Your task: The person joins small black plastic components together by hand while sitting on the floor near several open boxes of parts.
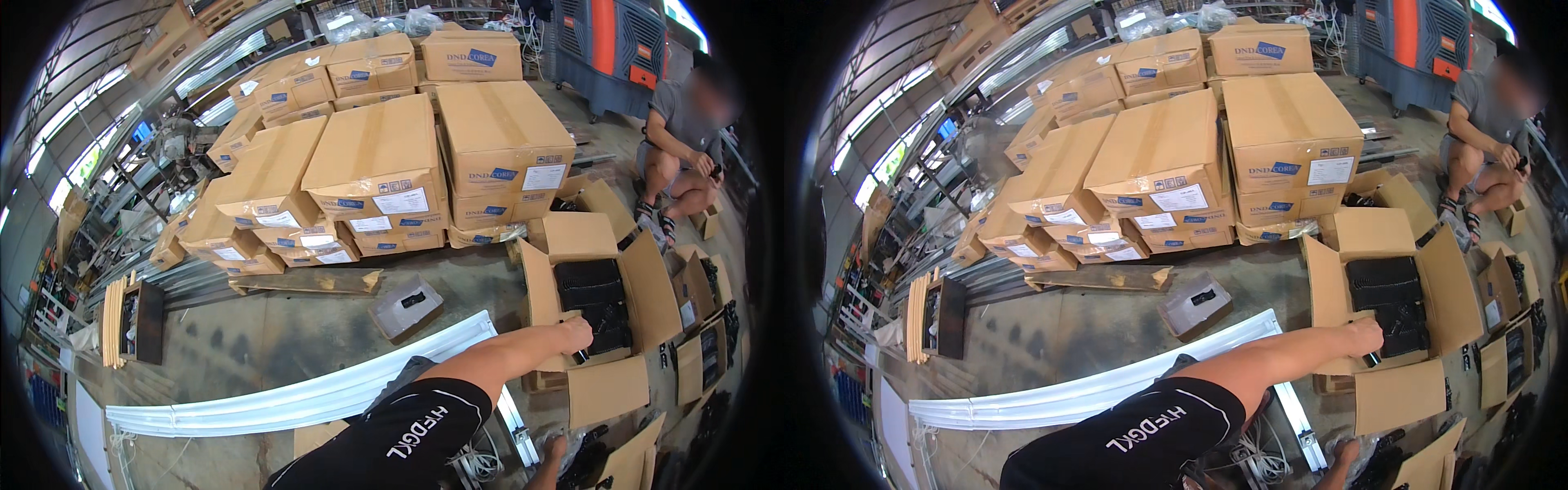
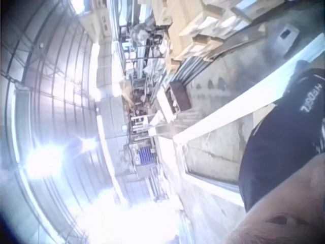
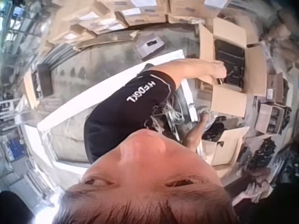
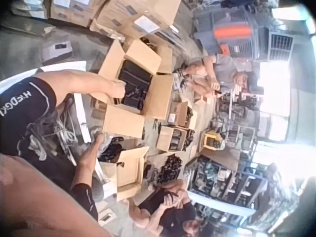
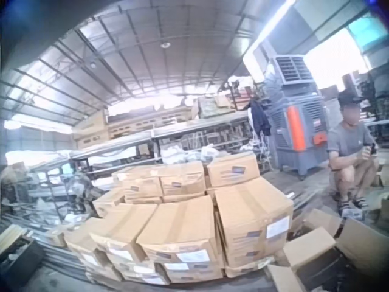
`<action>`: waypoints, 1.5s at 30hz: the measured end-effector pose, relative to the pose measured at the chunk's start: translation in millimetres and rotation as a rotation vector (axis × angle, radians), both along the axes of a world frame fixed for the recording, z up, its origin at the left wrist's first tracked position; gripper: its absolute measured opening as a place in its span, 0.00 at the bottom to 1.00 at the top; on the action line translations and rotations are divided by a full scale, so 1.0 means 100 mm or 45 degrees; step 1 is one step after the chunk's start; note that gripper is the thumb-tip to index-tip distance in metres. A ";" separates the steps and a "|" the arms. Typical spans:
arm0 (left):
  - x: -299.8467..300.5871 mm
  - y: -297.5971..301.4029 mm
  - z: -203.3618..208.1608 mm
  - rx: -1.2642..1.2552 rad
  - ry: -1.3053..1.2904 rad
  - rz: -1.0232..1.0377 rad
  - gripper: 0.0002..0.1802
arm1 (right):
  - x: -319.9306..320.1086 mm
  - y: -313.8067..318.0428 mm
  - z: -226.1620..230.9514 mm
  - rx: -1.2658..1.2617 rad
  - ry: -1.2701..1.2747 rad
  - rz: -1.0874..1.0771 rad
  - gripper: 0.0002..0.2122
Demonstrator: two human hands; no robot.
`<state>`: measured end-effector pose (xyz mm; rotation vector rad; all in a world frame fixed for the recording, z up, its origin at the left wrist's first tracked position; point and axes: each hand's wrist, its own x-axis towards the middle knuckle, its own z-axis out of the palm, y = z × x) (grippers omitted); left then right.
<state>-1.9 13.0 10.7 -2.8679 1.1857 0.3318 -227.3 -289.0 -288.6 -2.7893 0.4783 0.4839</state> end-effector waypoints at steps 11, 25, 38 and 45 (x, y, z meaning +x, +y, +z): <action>0.01 0.05 0.02 -0.213 -0.014 -0.027 0.06 | 0.05 0.24 0.43 -0.093 0.175 0.058 0.10; 0.21 -0.02 0.73 -0.313 0.211 0.020 0.12 | -0.25 0.09 0.96 0.476 -0.358 -0.441 0.06; -0.70 -0.37 2.01 -0.752 0.124 -0.363 0.09 | -0.01 0.05 2.98 2.487 -0.840 -0.481 0.14; -1.52 -0.13 1.99 -0.858 0.198 -0.510 0.15 | 0.11 1.02 3.90 2.800 -0.917 -0.435 0.15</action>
